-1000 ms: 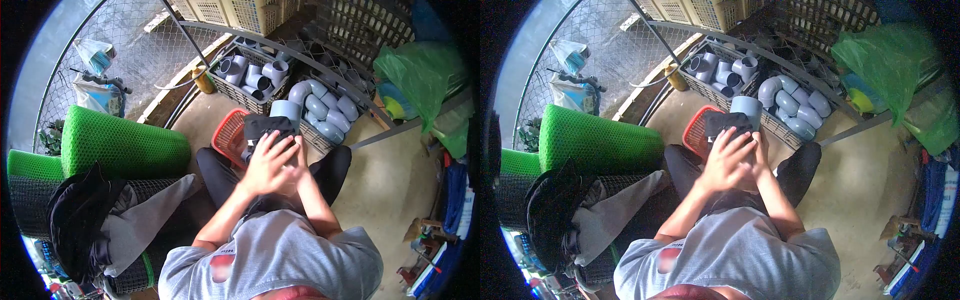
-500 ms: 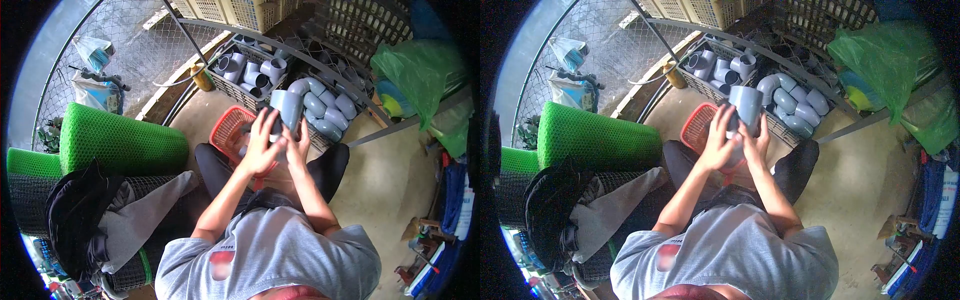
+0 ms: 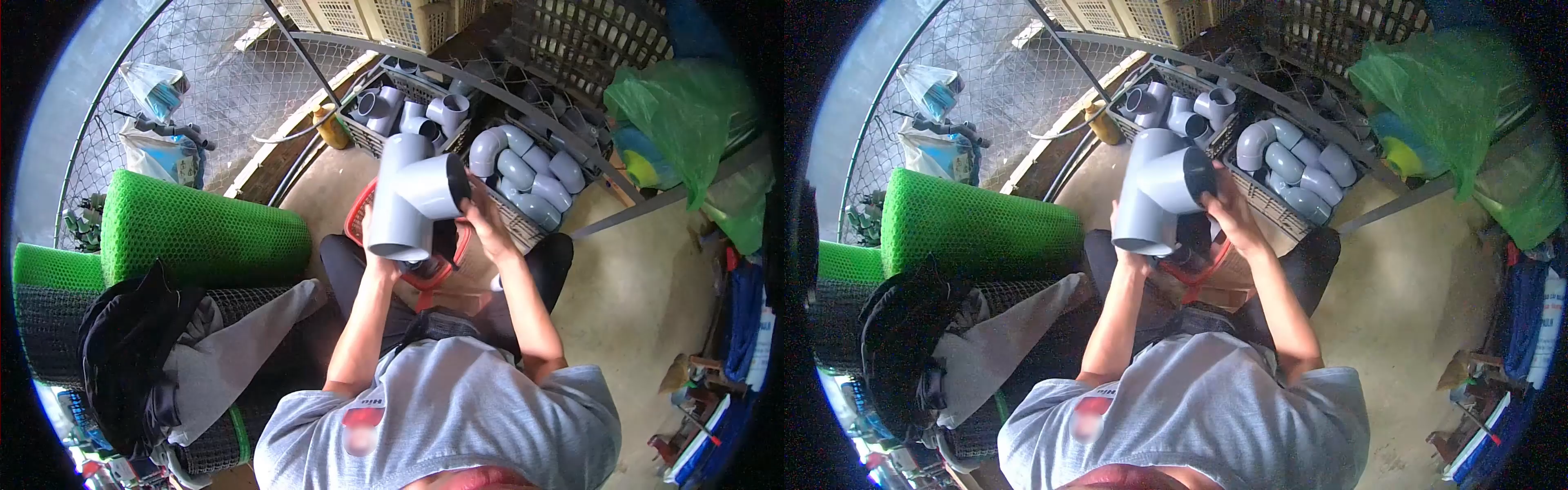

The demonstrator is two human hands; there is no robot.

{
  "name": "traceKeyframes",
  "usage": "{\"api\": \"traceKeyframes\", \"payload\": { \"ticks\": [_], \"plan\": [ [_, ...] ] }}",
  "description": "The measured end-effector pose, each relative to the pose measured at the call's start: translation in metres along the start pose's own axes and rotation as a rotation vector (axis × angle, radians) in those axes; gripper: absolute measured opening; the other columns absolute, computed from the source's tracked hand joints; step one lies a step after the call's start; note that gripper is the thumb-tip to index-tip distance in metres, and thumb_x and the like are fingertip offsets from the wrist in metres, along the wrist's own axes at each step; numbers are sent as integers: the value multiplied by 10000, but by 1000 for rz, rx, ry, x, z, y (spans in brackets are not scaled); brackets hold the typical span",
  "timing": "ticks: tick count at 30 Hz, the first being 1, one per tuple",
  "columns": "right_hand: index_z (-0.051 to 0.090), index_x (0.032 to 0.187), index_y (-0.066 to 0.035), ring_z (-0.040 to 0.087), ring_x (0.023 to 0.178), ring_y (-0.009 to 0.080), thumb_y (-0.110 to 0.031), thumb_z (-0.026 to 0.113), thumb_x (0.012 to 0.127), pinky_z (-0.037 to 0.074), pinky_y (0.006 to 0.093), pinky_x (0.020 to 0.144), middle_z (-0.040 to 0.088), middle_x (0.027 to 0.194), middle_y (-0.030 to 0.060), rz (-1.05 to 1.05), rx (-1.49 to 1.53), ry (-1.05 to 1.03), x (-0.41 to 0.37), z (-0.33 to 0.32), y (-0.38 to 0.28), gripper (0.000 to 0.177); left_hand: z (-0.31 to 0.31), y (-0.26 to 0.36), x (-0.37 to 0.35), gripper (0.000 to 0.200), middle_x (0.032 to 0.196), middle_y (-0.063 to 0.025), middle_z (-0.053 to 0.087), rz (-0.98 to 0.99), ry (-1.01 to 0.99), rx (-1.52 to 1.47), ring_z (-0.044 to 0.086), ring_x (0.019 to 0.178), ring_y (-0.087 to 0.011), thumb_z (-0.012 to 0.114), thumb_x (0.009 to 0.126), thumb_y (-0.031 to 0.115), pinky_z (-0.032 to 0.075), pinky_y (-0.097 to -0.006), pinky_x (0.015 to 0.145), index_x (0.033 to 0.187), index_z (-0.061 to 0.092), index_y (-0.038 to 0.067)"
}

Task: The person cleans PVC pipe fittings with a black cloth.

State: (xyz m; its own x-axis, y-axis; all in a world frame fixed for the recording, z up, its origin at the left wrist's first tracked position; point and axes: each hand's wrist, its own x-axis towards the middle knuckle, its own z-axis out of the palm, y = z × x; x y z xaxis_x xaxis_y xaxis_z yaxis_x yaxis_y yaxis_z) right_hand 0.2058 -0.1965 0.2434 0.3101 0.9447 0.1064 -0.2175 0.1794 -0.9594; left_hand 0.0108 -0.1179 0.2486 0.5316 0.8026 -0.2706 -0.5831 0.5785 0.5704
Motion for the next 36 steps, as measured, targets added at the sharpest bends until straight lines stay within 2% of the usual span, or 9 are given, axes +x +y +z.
{"api": "traceKeyframes", "payload": {
  "ticks": [5, 7, 13, 17, 19, 25, 28, 33, 36],
  "plan": [
    [475, 1463, -37, 529, 1265, 218, -465, 768, 888, 411, 409, 1100, 562, 1393, 100, 158, 521, 94, -2, 2, 46, 775, -8, -2, -4, 518, 1273, -98, 634, 114, 55, 725, 602, 1178, -198, 497, 1061, 448, 481, -379, 1002, 1384, 524, 43],
    [494, 1450, -29, 537, 1255, 216, -433, 791, 862, 420, 401, 1087, 575, 1378, 82, 111, 432, 107, 1, 3, 54, 773, -6, -13, -6, 638, 1560, -178, 428, 181, 211, 775, 404, 1439, -242, 468, 1065, 394, 297, -377, 1195, 1558, 364, 2],
    [508, 1426, -10, 558, 1240, 212, -361, 781, 846, 438, 373, 1071, 587, 1359, 88, -11, 341, 140, 5, 4, 57, 732, 33, -13, -42, 783, 1648, -219, 286, 838, -371, 1576, 225, 1527, -441, 327, 1034, 573, 160, -544, 1237, 1596, 318, 28],
    [441, 1484, -16, 534, 1296, 231, -379, 796, 807, 411, 389, 1114, 558, 1404, 104, 84, 466, 81, -17, 5, 69, 847, 50, 20, -18, 652, 1526, -232, 454, 810, -588, 1601, 396, 1401, -460, 447, 987, 428, 268, -551, 1177, 1510, 462, 37],
    [427, 1485, 3, 527, 1303, 234, -399, 835, 763, 399, 387, 1123, 550, 1403, 116, -145, 214, 49, -25, 27, 27, 922, 32, 26, 18, 412, 1244, -236, 563, 837, -405, 1499, 513, 1213, -426, 517, 971, 220, 392, -493, 1071, 1316, 558, -3],
    [490, 1433, 13, 566, 1244, 215, -368, 847, 745, 439, 366, 1084, 581, 1352, 104, -178, 247, 212, -23, 29, 25, 864, 14, -12, 41, 348, 1403, -188, 516, 666, -126, 1240, 496, 1329, -297, 480, 1049, 107, 357, -385, 1132, 1372, 517, -17],
    [493, 1442, 2, 577, 1235, 229, -322, 835, 775, 447, 377, 1083, 594, 1348, 103, -180, 427, 405, -13, 10, 41, 817, 25, -26, 10, 460, 1607, -219, 370, 598, -267, 1157, 303, 1530, -334, 517, 1034, 119, 247, -417, 1236, 1483, 477, 29],
    [505, 1415, 16, 581, 1211, 234, -351, 802, 803, 463, 394, 1051, 593, 1326, 106, -84, 383, 480, -2, -33, 68, 773, 38, -17, -21, 436, 1541, -196, 460, 744, -564, 1573, 401, 1442, -399, 737, 900, 262, 292, -492, 1207, 1312, 685, 131],
    [459, 1458, 6, 551, 1260, 223, -319, 843, 772, 444, 379, 1082, 562, 1370, 97, -109, 408, 365, -11, 5, 31, 850, 38, -9, 14, 659, 1614, -218, 328, 745, -503, 1242, 324, 1489, -377, 735, 902, 307, 262, -495, 1218, 1489, 514, 103]
  ]
}}
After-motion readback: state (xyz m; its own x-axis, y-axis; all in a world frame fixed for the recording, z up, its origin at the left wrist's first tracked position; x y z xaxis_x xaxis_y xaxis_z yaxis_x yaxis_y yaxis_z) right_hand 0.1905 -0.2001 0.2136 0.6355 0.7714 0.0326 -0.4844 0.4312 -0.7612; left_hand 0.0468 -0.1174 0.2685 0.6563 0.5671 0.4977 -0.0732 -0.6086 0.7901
